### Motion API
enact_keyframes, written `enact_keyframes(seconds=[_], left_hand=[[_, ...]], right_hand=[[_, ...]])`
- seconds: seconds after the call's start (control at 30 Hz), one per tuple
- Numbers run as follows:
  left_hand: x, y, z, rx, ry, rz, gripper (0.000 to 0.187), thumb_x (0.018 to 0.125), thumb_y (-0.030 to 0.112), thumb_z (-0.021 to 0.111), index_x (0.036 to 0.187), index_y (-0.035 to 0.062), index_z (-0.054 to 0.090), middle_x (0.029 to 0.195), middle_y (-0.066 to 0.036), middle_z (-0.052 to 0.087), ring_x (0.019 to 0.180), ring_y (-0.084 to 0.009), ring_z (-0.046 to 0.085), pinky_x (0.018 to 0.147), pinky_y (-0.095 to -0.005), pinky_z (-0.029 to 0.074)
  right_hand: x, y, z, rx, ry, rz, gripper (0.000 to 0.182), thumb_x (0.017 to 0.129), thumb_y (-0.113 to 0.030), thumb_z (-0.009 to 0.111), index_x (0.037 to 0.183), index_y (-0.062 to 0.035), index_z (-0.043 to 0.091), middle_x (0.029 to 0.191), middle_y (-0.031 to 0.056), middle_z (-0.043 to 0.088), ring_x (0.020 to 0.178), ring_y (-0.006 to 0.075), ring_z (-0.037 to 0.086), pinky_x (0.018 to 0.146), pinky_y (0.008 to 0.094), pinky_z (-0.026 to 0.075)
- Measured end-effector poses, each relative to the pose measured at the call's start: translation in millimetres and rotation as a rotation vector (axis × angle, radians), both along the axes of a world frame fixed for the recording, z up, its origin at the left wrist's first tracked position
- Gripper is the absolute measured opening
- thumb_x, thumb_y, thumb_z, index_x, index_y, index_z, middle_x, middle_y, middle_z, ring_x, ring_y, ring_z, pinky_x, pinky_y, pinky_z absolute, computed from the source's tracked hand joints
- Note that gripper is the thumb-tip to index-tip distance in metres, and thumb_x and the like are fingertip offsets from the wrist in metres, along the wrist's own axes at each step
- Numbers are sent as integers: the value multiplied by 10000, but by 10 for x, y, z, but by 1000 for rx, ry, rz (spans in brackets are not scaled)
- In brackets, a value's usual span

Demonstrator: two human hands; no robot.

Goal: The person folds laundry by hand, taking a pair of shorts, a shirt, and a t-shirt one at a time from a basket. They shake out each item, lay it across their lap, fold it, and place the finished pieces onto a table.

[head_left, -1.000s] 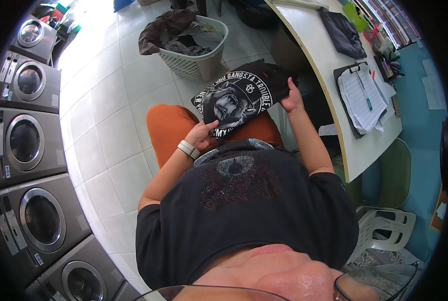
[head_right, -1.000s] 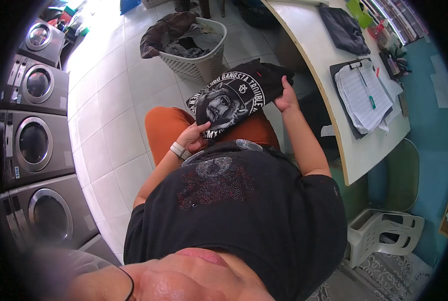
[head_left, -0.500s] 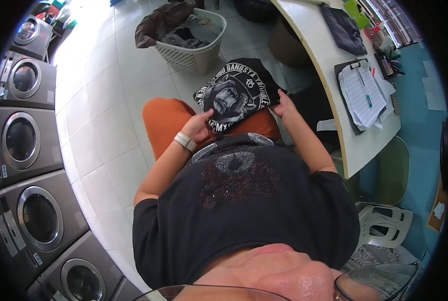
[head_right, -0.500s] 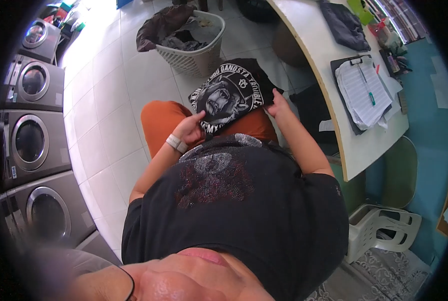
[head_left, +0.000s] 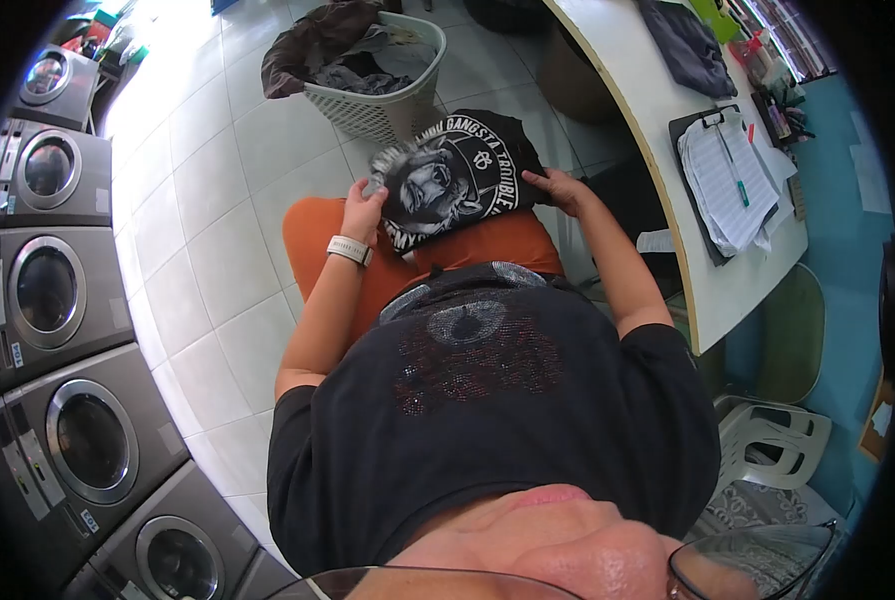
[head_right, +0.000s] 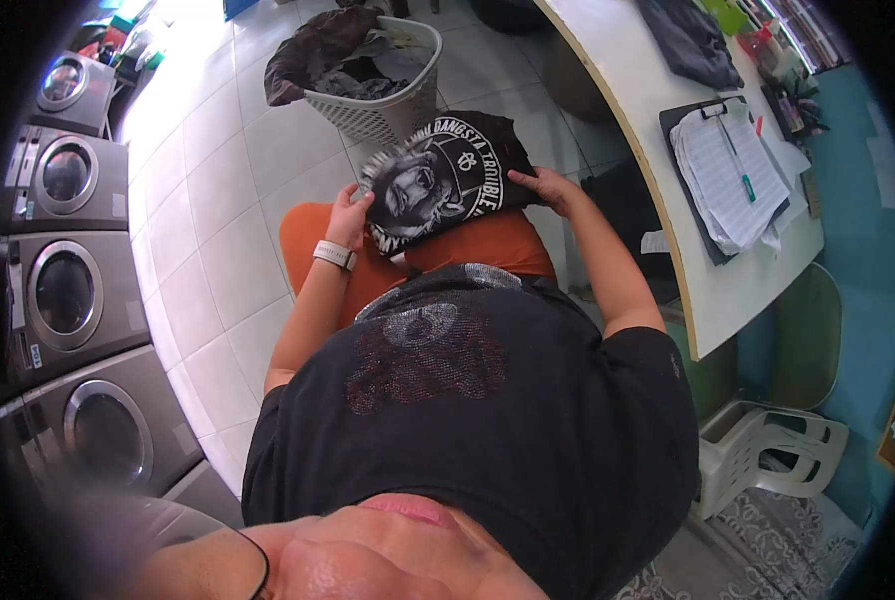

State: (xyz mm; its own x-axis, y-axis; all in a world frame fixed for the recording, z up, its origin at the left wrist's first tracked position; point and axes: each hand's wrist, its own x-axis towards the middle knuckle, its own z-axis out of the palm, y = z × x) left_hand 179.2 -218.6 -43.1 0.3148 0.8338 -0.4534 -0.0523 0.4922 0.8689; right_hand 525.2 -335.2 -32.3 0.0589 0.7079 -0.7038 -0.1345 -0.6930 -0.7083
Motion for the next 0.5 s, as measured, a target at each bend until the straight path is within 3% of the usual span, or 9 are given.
enact_keyframes(seconds=[0.03, 0.07, 0.1, 0.17, 0.2, 0.23, 0.3, 0.37, 0.5], left_hand=[[26, -14, -26, 22, 265, 4, 527, 878, 148, 576, 1312, -13, 324, 1067, -146, 575, 963, -195, 561, 817, -328, 469], [78, -58, -66, 182, 350, 29, 534, 847, 198, 625, 1283, -6, 394, 1086, -137, 561, 966, -185, 546, 806, -322, 463], [104, -63, -100, 184, 355, 24, 534, 847, 198, 625, 1283, -6, 394, 1086, -137, 561, 966, -185, 546, 806, -322, 463], [199, -118, 108, 588, 388, -200, 428, 859, 194, 611, 1212, -11, 483, 1088, -109, 560, 927, -176, 545, 804, -317, 464], [285, -152, 216, 473, 96, -273, 339, 897, 218, 558, 1159, 2, 543, 1100, -76, 552, 881, -155, 543, 780, -308, 472], [361, -182, 402, 469, 100, -275, 339, 897, 218, 558, 1159, 2, 543, 1100, -76, 552, 881, -155, 543, 780, -308, 472], [481, -233, 711, 60, -154, -452, 325, 934, 232, 491, 1181, 25, 536, 1098, -60, 548, 868, -129, 535, 774, -294, 474], [592, -210, 694, 23, -210, -465, 347, 950, 265, 461, 1218, 49, 510, 1130, -61, 530, 889, -114, 526, 766, -308, 481], [665, -130, 771, -224, -249, -437, 574, 925, 457, 427, 1340, 71, 336, 1174, -85, 498, 952, -206, 534, 813, -410, 477]], right_hand=[[-20, 28, 31, 68, 8, 16, 584, 725, -390, 744, 1159, -70, 521, 1045, 56, 611, 957, 153, 575, 820, 320, 462], [-11, 50, 65, 71, 13, 10, 584, 725, -390, 744, 1159, -70, 521, 1045, 56, 611, 957, 153, 575, 820, 320, 462], [1, 72, 105, 152, 74, -3, 534, 737, -313, 731, 1157, -61, 519, 1033, 64, 617, 934, 160, 591, 818, 319, 474], [4, 121, 206, 231, 138, -19, 489, 749, -236, 719, 1154, -52, 517, 1020, 71, 623, 910, 168, 608, 815, 319, 486], [13, 154, 259, 276, 252, -66, 476, 742, -158, 701, 1164, -46, 509, 1028, 68, 619, 929, 176, 605, 833, 326, 488], [10, 179, 307, 320, 365, -112, 476, 736, -81, 683, 1173, -40, 502, 1036, 66, 616, 947, 183, 601, 850, 334, 491], [-87, 243, 396, 353, 376, -160, 443, 750, -70, 649, 1163, -31, 495, 1023, 80, 613, 943, 202, 606, 859, 348, 497], [-193, 298, 505, 383, 509, -275, 423, 765, -82, 633, 1160, -27, 491, 1039, 102, 605, 945, 220, 607, 863, 363, 494], [-343, 375, 466, 332, 639, -408, 477, 736, -42, 609, 1187, -25, 458, 1072, 135, 582, 940, 248, 604, 858, 378, 492]])
